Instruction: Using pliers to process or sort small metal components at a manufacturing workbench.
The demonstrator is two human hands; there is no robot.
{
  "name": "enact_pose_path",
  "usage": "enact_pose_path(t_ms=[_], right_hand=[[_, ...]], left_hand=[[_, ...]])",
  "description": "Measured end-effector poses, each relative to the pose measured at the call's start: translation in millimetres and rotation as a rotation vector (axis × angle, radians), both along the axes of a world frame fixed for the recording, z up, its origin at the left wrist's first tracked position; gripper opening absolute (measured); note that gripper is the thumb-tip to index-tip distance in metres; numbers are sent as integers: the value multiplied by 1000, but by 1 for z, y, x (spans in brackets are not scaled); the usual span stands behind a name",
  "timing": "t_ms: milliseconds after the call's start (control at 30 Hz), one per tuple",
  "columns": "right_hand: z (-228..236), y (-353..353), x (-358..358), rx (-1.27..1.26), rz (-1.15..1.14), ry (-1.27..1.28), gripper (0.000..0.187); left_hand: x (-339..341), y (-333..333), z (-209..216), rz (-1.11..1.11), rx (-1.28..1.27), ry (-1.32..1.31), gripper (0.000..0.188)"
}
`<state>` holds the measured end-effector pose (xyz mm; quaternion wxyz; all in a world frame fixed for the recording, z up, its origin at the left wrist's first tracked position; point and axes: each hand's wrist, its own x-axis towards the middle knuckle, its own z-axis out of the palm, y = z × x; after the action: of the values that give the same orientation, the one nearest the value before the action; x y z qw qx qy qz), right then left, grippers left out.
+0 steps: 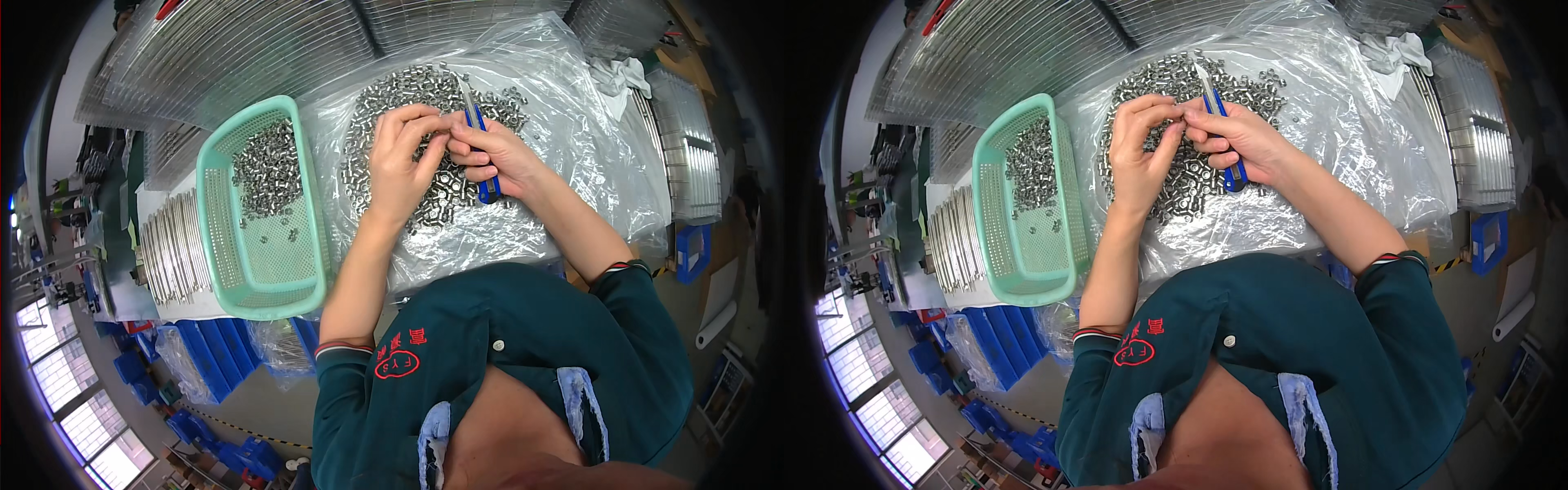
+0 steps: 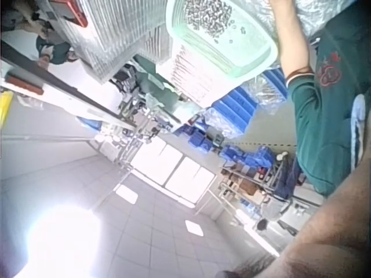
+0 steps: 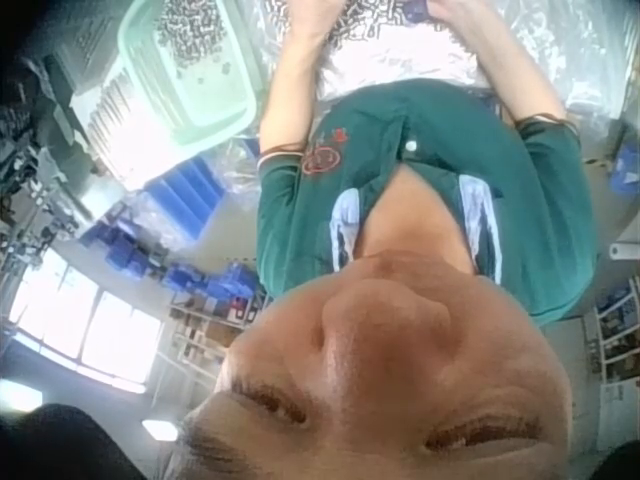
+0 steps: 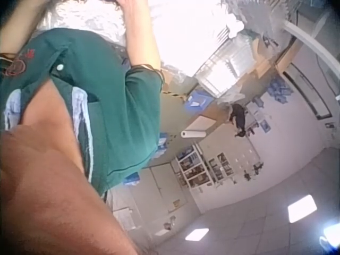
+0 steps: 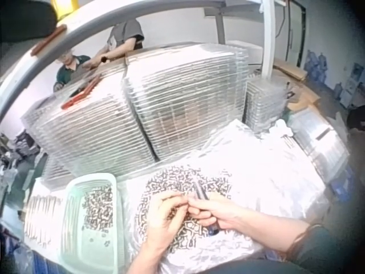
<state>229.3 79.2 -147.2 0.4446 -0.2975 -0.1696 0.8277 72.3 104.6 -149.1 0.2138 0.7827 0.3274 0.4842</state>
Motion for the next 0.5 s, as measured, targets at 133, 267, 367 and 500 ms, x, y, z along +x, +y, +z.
enact_pose_path(t_ms=[133, 267, 367, 500], right_hand=[[0, 1, 1, 47, 6, 4, 13], [-1, 0, 1, 68, -22, -16, 14], [0, 0, 1, 89, -19, -51, 15], [0, 1, 2, 100, -29, -85, 16]], left_hand=[[-1, 0, 0, -60, -13, -11, 23], [1, -1, 1, -114, -73, -92, 22], [2, -4, 3, -76, -254, -197, 21], [0, -2, 3, -101, -170, -141, 22]])
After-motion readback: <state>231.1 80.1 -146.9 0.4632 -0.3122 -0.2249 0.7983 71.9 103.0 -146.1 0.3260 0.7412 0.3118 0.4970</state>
